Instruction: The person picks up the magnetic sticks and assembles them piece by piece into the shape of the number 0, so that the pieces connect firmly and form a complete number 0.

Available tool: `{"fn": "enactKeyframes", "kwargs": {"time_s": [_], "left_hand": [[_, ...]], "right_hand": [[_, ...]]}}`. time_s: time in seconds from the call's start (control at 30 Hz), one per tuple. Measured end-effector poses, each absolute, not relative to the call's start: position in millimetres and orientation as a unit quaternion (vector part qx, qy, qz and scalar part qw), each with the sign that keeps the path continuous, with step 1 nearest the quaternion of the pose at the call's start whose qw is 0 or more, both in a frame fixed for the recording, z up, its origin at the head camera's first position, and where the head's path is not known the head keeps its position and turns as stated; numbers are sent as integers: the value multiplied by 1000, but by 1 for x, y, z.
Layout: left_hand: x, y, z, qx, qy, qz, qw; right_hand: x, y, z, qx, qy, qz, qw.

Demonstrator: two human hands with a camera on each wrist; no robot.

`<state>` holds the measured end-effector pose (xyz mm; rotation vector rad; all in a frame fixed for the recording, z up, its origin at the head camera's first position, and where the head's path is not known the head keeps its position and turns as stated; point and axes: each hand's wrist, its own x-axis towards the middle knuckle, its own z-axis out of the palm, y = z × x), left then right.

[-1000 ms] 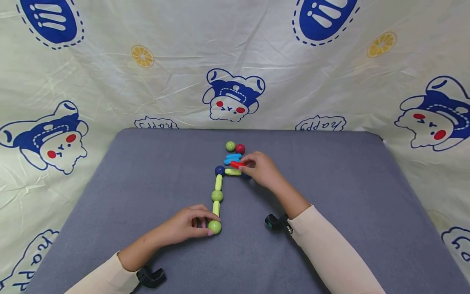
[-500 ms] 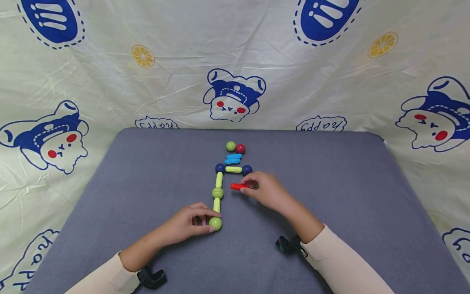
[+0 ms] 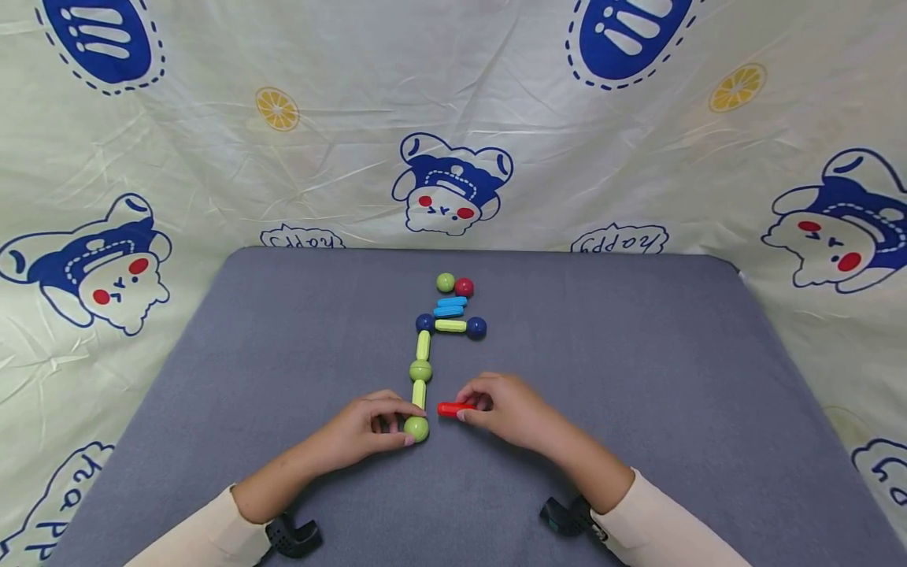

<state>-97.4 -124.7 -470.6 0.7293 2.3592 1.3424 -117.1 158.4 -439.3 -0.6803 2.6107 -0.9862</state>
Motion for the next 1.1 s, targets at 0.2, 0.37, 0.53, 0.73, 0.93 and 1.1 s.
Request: {"fn": "enactKeyframes", "kwargs": {"time_s": [0.2,0.37,0.53,0.73,0.93,1.1], "left_hand": [[-97,-125,-470,255,827,474,163],[-97,-125,-470,259,825,475,162],[-97,-125,-471,263,824,475,161],[-98,-124,-472,263,823,476,159],[-98,-124,-470,263,824,475,161],[-97,-124,-470,259,825,475,163]], "right_hand": [[-108,156,-443,-258,889,-347,148],[-103,152,-446,-261,885,-352,154],[-101,149,-449,-255,882,-361,165],[-100,149,-453,-249,879,-371,166],[-99,149,-451,-244,880,-369,170],[-99,149,-449,-250,879,-368,174]]}}
